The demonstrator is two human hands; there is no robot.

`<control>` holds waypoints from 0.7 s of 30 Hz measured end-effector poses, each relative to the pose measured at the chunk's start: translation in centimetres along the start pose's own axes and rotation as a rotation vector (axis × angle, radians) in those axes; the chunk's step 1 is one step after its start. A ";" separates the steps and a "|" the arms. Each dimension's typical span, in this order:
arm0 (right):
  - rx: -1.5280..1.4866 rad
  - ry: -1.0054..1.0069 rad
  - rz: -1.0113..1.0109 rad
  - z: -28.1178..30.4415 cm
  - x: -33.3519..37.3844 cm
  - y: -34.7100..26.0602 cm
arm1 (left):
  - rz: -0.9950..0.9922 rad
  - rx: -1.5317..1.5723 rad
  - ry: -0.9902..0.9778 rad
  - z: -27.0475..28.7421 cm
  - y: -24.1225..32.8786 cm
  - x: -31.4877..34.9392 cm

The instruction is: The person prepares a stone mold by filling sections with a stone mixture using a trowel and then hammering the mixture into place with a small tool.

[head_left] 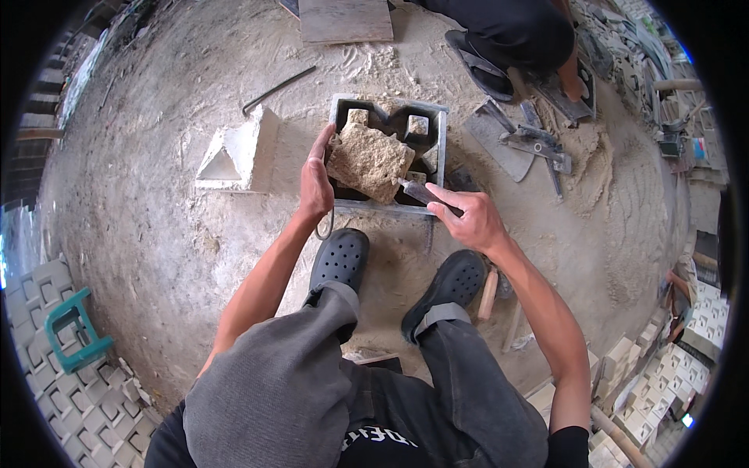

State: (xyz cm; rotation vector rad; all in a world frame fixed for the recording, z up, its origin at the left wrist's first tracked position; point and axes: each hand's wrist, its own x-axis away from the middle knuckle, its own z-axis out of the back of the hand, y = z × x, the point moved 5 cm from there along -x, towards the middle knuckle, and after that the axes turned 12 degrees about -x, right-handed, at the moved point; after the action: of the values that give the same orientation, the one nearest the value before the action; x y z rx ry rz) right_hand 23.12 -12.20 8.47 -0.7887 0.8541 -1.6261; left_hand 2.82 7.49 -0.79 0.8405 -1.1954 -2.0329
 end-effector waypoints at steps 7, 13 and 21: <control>0.107 0.001 0.088 0.3 -0.8 -0.6 | -0.042 -0.026 0.043 0.0 0.1 0.8; 0.157 0.020 0.172 0.9 -1.4 -0.5 | -0.061 -0.130 -0.027 -0.3 1.1 0.1; 0.148 0.150 0.186 3.2 -1.6 -0.1 | -0.160 -0.168 0.009 -0.8 0.9 -3.4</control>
State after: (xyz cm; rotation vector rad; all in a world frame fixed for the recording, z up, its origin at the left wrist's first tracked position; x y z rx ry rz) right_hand 26.09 -11.00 10.17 -0.4747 0.8744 -1.5755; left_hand 5.66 9.38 0.42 0.8855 -0.9633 -2.2201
